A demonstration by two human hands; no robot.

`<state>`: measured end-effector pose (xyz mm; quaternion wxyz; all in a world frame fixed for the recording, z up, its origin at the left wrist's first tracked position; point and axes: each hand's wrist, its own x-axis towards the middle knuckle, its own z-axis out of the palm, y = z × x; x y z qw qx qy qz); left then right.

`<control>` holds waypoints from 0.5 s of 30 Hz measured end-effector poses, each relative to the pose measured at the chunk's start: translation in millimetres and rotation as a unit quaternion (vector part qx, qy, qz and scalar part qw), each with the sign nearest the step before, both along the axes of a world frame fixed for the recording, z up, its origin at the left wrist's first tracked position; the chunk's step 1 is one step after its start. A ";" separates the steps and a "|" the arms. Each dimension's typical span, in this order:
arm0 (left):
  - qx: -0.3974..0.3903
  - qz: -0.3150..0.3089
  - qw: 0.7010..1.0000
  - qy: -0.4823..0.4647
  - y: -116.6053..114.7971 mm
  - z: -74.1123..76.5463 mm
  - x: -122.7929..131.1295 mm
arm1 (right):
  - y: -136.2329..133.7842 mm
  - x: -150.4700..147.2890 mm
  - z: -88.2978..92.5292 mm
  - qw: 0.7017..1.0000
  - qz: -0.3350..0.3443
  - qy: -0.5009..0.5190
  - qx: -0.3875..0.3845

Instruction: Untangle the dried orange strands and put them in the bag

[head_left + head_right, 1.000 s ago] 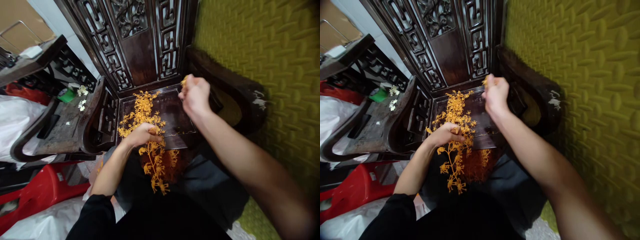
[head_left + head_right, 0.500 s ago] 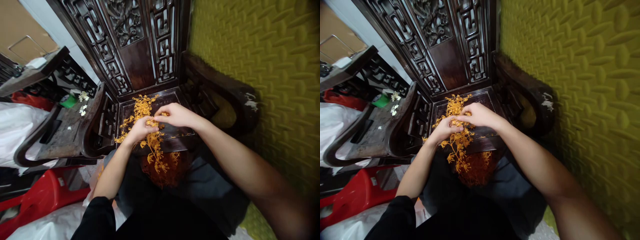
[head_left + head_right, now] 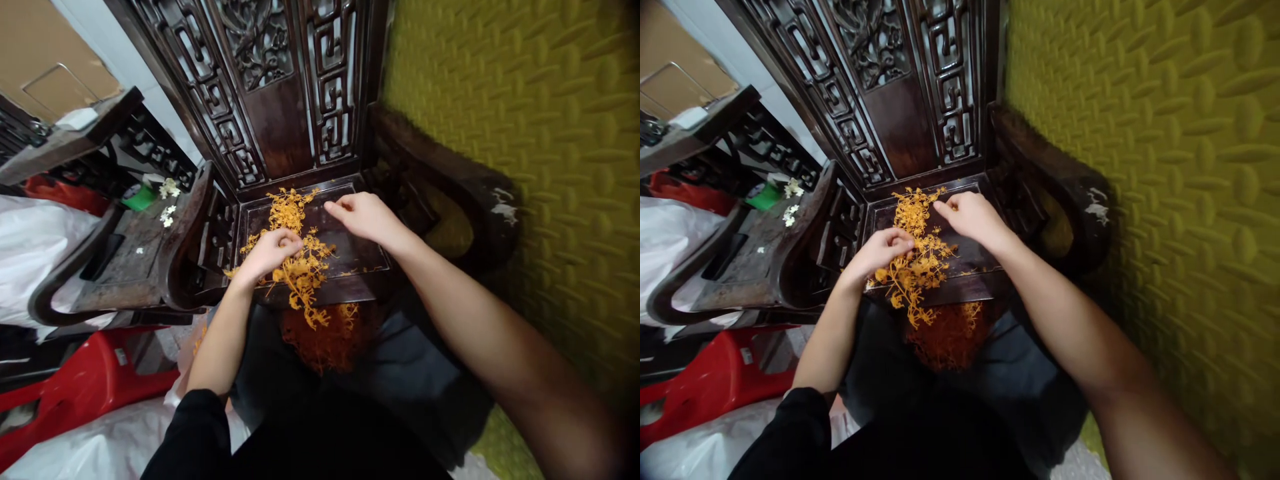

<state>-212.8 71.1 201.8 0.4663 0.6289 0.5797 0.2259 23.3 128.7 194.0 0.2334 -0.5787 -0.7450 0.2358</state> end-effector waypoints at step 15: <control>0.061 -0.094 0.966 0.235 -1.5 -24.4 -10.4 | 25.4 -32.9 -54.3 0.945 0.065 -0.278 -0.160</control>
